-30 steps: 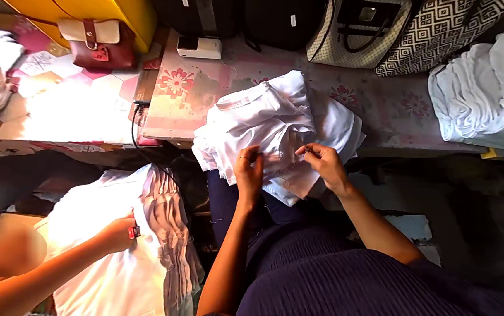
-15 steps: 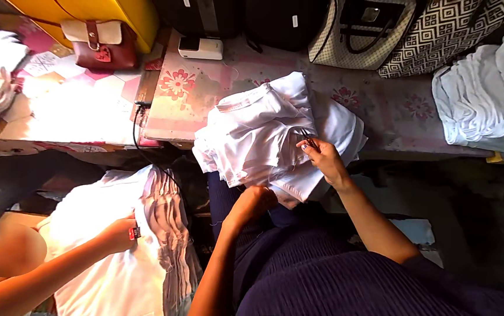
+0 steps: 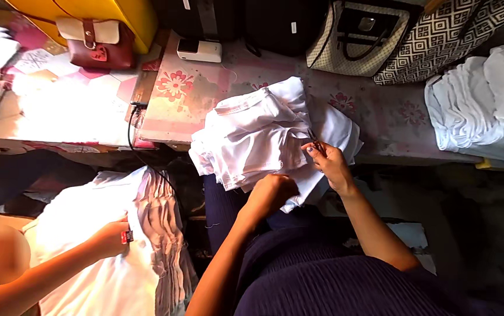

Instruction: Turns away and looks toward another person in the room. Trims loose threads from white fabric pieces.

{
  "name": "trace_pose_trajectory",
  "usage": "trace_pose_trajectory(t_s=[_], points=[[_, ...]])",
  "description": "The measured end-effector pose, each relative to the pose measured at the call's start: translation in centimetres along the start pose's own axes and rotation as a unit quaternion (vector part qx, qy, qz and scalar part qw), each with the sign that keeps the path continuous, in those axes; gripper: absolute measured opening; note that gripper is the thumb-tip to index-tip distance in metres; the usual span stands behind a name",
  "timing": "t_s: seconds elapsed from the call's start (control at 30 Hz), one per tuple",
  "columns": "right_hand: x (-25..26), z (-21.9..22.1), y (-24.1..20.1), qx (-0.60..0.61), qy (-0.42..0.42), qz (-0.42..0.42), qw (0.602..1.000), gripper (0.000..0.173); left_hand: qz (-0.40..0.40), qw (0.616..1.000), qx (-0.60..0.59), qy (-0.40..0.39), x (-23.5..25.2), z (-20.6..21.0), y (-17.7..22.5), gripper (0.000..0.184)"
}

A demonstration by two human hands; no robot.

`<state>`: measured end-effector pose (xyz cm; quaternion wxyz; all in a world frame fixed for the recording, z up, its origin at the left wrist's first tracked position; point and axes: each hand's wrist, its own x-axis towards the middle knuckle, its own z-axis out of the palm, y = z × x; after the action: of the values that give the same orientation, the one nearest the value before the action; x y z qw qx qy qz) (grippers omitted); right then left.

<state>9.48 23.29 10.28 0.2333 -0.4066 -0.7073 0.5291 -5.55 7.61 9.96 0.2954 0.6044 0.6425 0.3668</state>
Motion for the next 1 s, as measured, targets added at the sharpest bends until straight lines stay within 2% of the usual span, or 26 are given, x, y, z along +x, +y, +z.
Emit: trace_pose_trajectory(t_s=[0.03, 0.07, 0.1, 0.13, 0.23, 0.3, 0.4, 0.47, 0.53, 0.57, 0.63, 0.67, 0.73, 0.83, 0.9, 0.97, 1.0], points=[[0.0, 0.0, 0.0, -0.001, -0.008, 0.005, 1.000, 0.017, -0.017, 0.992, 0.067, 0.104, -1.3, 0.0, -0.6, 0.015], [-0.1, 0.3, 0.0, -0.008, -0.014, 0.000, 1.000, 0.015, -0.033, 0.973, 0.137, 0.185, -1.9, 0.0, -1.8, 0.025], [-0.3, 0.9, 0.0, -0.019, -0.017, -0.016, 1.000, 0.014, -0.042, 0.955, 0.188, 0.227, -2.2, -0.1, -3.3, 0.035], [-0.6, 1.9, 0.1, -0.030, -0.016, -0.041, 0.999, 0.014, -0.041, 0.943, 0.216, 0.249, -2.2, -0.3, -4.8, 0.038], [-1.4, 5.7, 0.0, -0.098, 0.004, -0.136, 0.986, 0.037, 0.012, 0.919, 0.214, 0.331, -1.4, -0.6, -6.6, 0.013], [-2.1, 7.8, -0.3, -0.197, 0.058, -0.202, 0.957, 0.054, 0.044, 0.904, 0.180, 0.384, -0.3, -0.8, -4.9, 0.012], [-0.8, 10.2, 0.7, -0.259, 0.167, -0.256, 0.916, 0.052, 0.121, 0.880, 0.136, 0.438, 1.6, -0.7, -2.0, 0.010], [0.6, 10.4, 1.5, -0.219, 0.187, -0.230, 0.930, 0.050, 0.170, 0.859, 0.141, 0.462, 2.5, -1.8, -1.6, 0.008], [1.0, 9.5, 1.3, -0.155, 0.157, -0.206, 0.953, 0.047, 0.160, 0.849, 0.157, 0.479, 2.0, -4.1, -2.9, 0.007], [0.8, 9.0, 1.3, -0.137, 0.141, -0.222, 0.955, 0.043, 0.140, 0.850, 0.161, 0.482, 1.5, -5.1, -4.1, 0.007], [0.3, 8.6, 1.6, -0.141, 0.083, -0.269, 0.949, 0.032, 0.090, 0.874, 0.135, 0.459, 0.3, -5.0, -7.6, 0.007], [0.3, 8.6, 2.2, -0.156, 0.037, -0.266, 0.951, 0.031, 0.056, 0.890, 0.113, 0.438, -0.3, -4.0, -9.4, 0.007], [0.4, 8.5, 3.0, -0.176, -0.045, -0.194, 0.964, 0.032, 0.013, 0.903, 0.090, 0.419, -1.6, -1.8, -11.4, 0.011], [0.2, 7.7, 2.3, -0.136, -0.104, -0.108, 0.979, 0.026, -0.034, 0.884, 0.102, 0.454, -2.9, -1.0, -8.8, 0.019], [0.0, 7.2, 1.7, -0.091, -0.131, -0.058, 0.986, 0.023, -0.015, 0.871, 0.089, 0.483, -3.0, -1.0, -5.7, 0.021], [0.2, 7.0, 1.7, -0.040, -0.141, -0.015, 0.989, 0.019, 0.027, 0.889, 0.024, 0.457, -2.1, -0.4, -3.5, 0.017], [0.3, 6.9, 1.7, -0.025, -0.140, 0.001, 0.990, 0.018, 0.022, 0.902, -0.004, 0.431, -1.4, 0.1, -3.1, 0.016]])
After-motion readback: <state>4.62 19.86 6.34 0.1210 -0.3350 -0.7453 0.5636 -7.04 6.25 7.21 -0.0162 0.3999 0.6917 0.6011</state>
